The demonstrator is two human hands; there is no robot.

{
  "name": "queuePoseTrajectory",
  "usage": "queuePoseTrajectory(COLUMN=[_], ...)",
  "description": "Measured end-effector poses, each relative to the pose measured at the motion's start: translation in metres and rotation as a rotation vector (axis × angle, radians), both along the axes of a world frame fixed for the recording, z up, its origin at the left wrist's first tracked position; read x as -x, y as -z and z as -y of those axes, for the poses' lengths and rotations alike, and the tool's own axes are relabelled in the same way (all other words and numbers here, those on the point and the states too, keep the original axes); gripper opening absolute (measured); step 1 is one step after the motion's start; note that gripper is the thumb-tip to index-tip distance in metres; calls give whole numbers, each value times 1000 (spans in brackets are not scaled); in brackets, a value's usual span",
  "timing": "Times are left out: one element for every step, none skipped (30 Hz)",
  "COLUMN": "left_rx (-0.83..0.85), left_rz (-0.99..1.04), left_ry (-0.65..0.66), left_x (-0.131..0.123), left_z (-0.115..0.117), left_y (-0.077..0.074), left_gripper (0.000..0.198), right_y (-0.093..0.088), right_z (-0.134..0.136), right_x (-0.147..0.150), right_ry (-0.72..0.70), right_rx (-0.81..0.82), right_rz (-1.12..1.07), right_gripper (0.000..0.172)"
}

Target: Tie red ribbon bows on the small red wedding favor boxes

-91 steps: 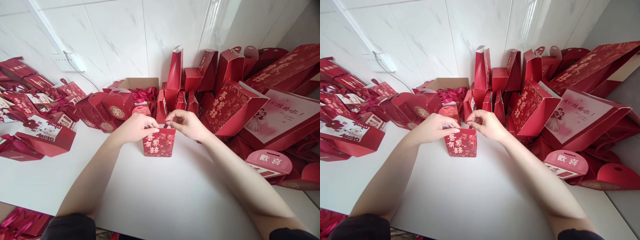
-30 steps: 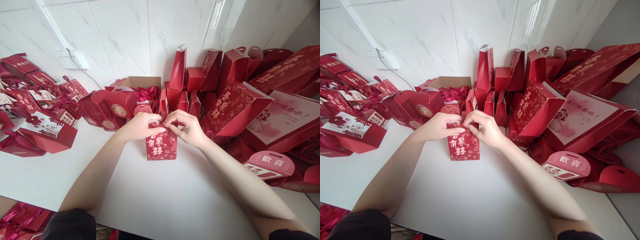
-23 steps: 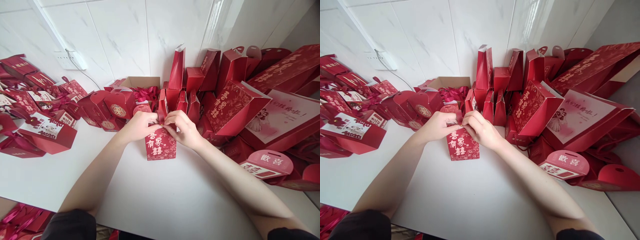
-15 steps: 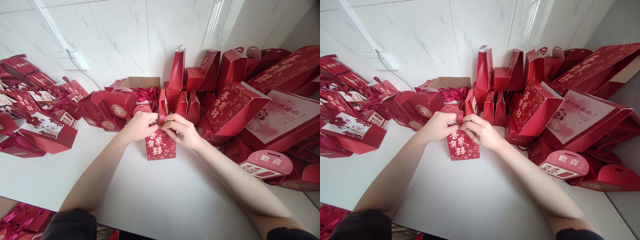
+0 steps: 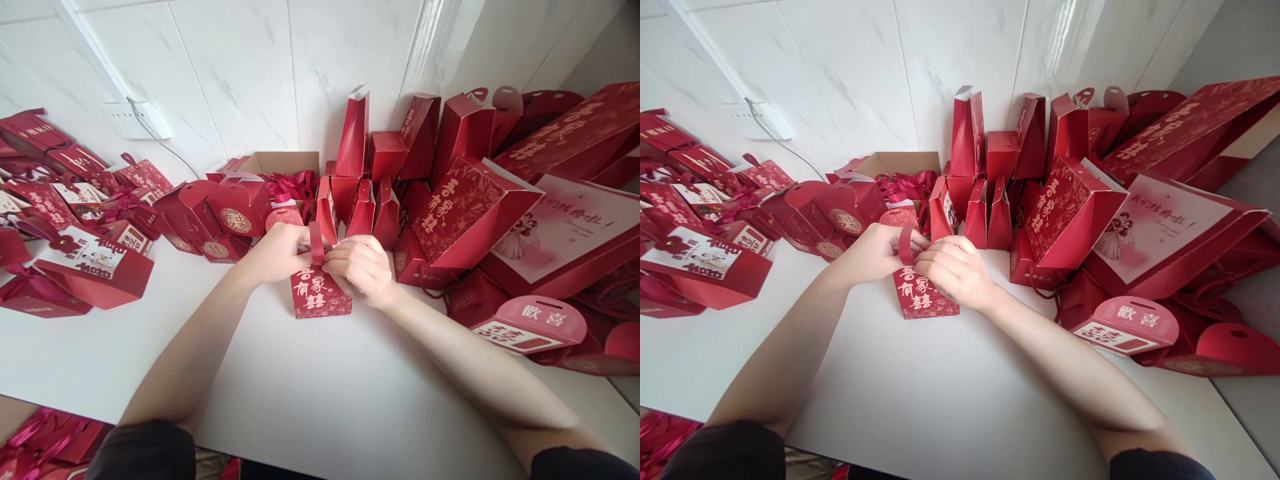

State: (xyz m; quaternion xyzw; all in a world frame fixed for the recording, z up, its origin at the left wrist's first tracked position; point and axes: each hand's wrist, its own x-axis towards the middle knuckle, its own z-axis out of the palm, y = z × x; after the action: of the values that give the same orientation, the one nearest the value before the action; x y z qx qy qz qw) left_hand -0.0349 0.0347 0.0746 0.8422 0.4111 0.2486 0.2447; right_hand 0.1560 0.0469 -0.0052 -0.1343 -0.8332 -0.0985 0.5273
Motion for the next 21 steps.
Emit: queuePoseTrajectory(left_rx=[16, 36, 57, 67, 68, 64, 57, 50, 45, 46, 55, 63, 71, 76, 79, 79, 76, 72, 70, 68, 64], left_rz=[8, 12, 4, -16, -45, -75, -102, -122, -134, -141, -144, -144, -143, -139, -136, -135, -135, -136, -139, -140, -141], left_ry=[21, 43, 56, 53, 43, 35, 30, 28, 28, 32, 40, 51, 61, 71, 78, 83, 84, 83, 83, 82, 80], left_x=[0, 1, 2, 3, 4, 5, 5, 6, 6, 6, 5, 5, 5, 4, 4, 4, 5, 5, 6, 6, 6], left_z=[0, -1, -2, -4, -6, -7, -8, -9, -9, -9, -8, -7, -7, -6, -6, -6, -6, -6, -7, -8, -8], left_y=[-1, -1, 0, 1, 2, 3, 3, 4, 4, 3, 3, 2, 1, 1, 1, 1, 1, 2, 3, 3, 4], left_gripper=[10, 11, 13, 14, 16, 18, 20, 22, 23, 24, 24, 22, 20, 17, 15, 14, 15, 16, 17, 17, 17], right_y=[-1, -2, -4, -6, -9, -12, -16, -19, -22, -24, -26, -26, -26, -24, -22, -19, -16, -13, -12, -12, -14], right_z=[1, 2, 4, 6, 8, 11, 14, 17, 19, 21, 22, 22, 22, 20, 19, 17, 16, 15, 14, 14, 14], right_x=[-2, -3, -5, -6, -6, -7, -7, -6, -6, -5, -4, -3, -2, -1, -1, 0, 1, 1, 2, 2, 2], right_ry=[9, 12, 6, -8, -29, -56, -85, -114, -144, -177, -208, -230, -240, -238, -226, -210, -199, -192, -188, -189, -187], right_rx=[23, 51, 86, 129, 174, 218, 254, 276, 277, 248, 189, 107, 18, -58, -110, -133, -133, -115, -86, -44, 0], right_rz=[25, 59, 103, 151, 197, 240, 273, 289, 288, 268, 233, 186, 132, 82, 40, 11, -4, -9, -11, -13, -14], right_gripper=[20, 21, 21, 21, 20, 19, 17, 15, 14, 13, 13, 14, 16, 19, 21, 21, 21, 20, 19, 19, 18])
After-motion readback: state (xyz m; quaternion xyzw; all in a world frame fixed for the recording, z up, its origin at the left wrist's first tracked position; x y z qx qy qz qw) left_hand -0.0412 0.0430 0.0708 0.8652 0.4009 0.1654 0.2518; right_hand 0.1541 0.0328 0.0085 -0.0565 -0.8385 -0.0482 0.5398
